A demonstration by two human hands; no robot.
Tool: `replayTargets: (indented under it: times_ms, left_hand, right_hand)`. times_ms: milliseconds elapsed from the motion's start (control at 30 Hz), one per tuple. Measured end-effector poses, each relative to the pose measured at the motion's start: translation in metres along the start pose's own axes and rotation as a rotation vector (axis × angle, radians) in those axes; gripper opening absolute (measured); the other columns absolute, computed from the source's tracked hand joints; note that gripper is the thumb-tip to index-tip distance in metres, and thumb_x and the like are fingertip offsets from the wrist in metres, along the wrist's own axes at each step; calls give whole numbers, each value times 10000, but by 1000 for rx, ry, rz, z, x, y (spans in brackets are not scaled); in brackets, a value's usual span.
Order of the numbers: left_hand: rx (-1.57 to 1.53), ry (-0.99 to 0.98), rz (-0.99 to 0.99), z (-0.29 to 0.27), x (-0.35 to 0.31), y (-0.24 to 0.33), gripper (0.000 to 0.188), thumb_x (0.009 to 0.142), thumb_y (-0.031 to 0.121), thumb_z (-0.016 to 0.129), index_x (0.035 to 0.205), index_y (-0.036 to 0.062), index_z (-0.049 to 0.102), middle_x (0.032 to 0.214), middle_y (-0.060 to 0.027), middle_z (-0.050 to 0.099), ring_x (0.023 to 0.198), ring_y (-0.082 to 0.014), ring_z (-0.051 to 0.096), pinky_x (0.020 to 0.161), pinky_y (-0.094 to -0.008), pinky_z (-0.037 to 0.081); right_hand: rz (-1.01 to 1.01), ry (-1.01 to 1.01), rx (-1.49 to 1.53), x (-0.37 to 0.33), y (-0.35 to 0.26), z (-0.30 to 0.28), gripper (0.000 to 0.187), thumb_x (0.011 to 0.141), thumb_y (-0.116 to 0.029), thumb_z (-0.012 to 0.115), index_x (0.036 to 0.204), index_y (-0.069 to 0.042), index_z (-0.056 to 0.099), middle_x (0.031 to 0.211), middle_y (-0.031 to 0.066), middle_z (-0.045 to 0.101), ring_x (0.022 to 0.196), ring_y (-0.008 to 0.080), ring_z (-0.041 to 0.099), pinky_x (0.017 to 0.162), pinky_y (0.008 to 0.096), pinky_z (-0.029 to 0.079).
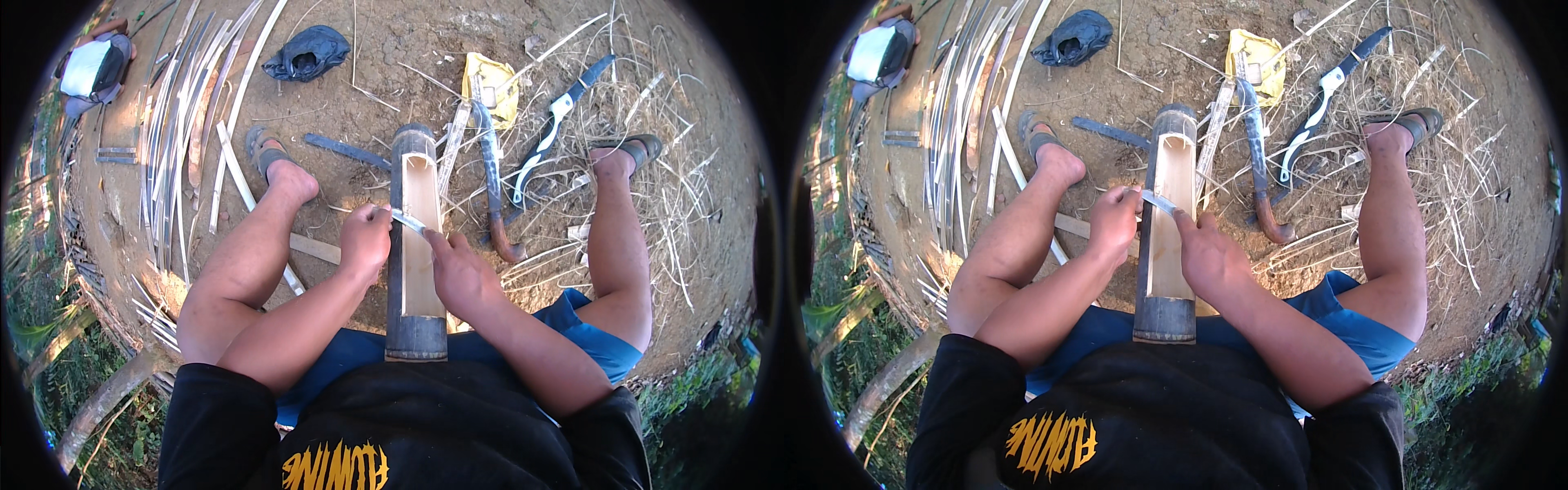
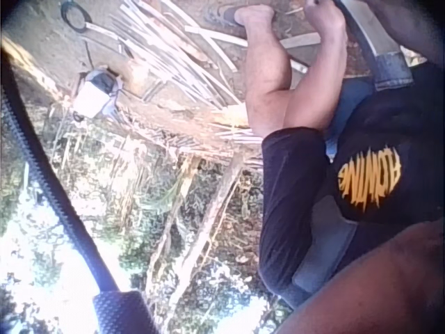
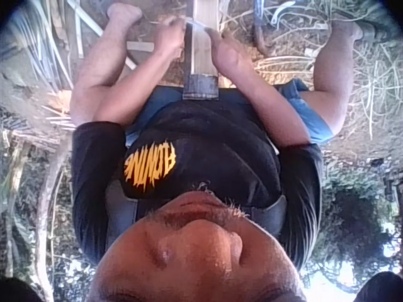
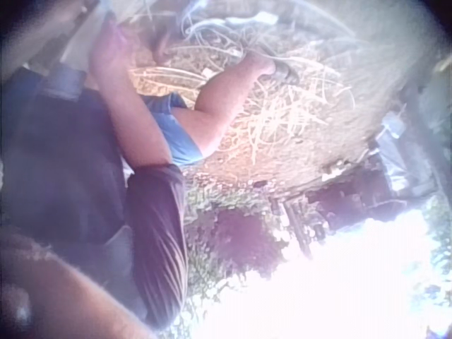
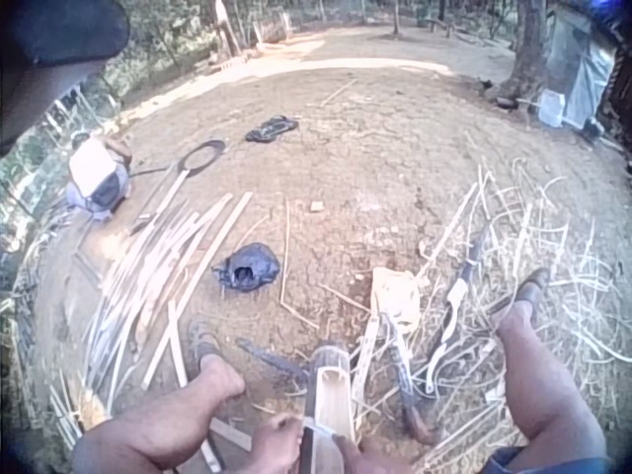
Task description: The person carves and smooths the edges of a hollow bamboo cylinder using a knife.
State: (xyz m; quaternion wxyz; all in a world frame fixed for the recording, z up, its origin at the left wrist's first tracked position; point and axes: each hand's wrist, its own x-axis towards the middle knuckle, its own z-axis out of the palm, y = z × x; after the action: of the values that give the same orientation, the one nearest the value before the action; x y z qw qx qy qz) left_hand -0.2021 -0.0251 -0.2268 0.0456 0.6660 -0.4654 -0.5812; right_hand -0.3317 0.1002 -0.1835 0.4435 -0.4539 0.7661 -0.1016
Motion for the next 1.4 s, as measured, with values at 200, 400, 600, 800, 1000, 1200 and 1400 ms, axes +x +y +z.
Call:
replayTargets:
  times_ms: [200, 400, 600, 800, 1000, 1200, 1400]
  left_hand:
    - [-38, -57, -94, 2, 6, 21, 281, 1004, 212, 624, 773, 57, 592, 716, 9, 537, 648, -87, 432, 608, -289, 350]
    - [-3, -55, 15, -4, -3, -3, 273, 1007, 204, 623, 777, 60, 600, 696, 12, 536, 620, -69, 423, 566, -284, 330]
    - [-70, -40, -10, -4, -14, -3, 261, 1008, 192, 625, 784, 63, 595, 710, 24, 524, 629, -63, 418, 562, -275, 319]
    - [-121, -26, -30, -4, -20, -3, 266, 1009, 195, 628, 778, 70, 583, 705, 32, 505, 635, -63, 403, 584, -271, 321]
    - [-98, -16, -17, -3, -10, -2, 271, 1007, 189, 629, 769, 67, 585, 711, 26, 515, 648, -75, 409, 610, -283, 340]
    - [-77, 4, 2, -1, -8, -1, 282, 1004, 187, 633, 759, 57, 584, 704, 26, 505, 651, -76, 411, 605, -289, 339]
    - [-76, 18, -27, 1, -4, -2, 284, 1005, 200, 633, 762, 61, 584, 694, 23, 497, 637, -78, 405, 590, -287, 331]
  right_hand:
    - [-33, 49, 3, 15, 9, 5, 372, 993, -124, 511, 1361, -88, 557, 1061, 220, 621, 874, 438, 683, 774, 519, 558]
    - [-54, -13, -8, -8, 4, -9, 372, 987, -124, 529, 1355, -77, 557, 1048, 214, 625, 837, 432, 686, 755, 508, 565]
    - [-32, -107, -46, -14, -5, -19, 435, 968, -97, 518, 1401, -61, 511, 1094, 230, 610, 883, 427, 701, 768, 492, 584]
    - [-30, -136, -32, -14, -6, -20, 470, 966, -85, 494, 1434, -55, 475, 1122, 246, 602, 908, 433, 704, 777, 493, 588]
    - [-20, -144, -12, -6, -5, -16, 482, 976, -98, 473, 1457, -71, 453, 1154, 258, 587, 925, 441, 698, 796, 506, 579]
    - [8, -151, -22, -2, -6, -14, 485, 976, -102, 467, 1461, -85, 454, 1181, 252, 583, 956, 438, 694, 820, 503, 575]
    - [24, -166, -36, 1, -9, -15, 491, 969, -88, 458, 1460, -86, 455, 1199, 253, 579, 979, 434, 691, 835, 494, 571]
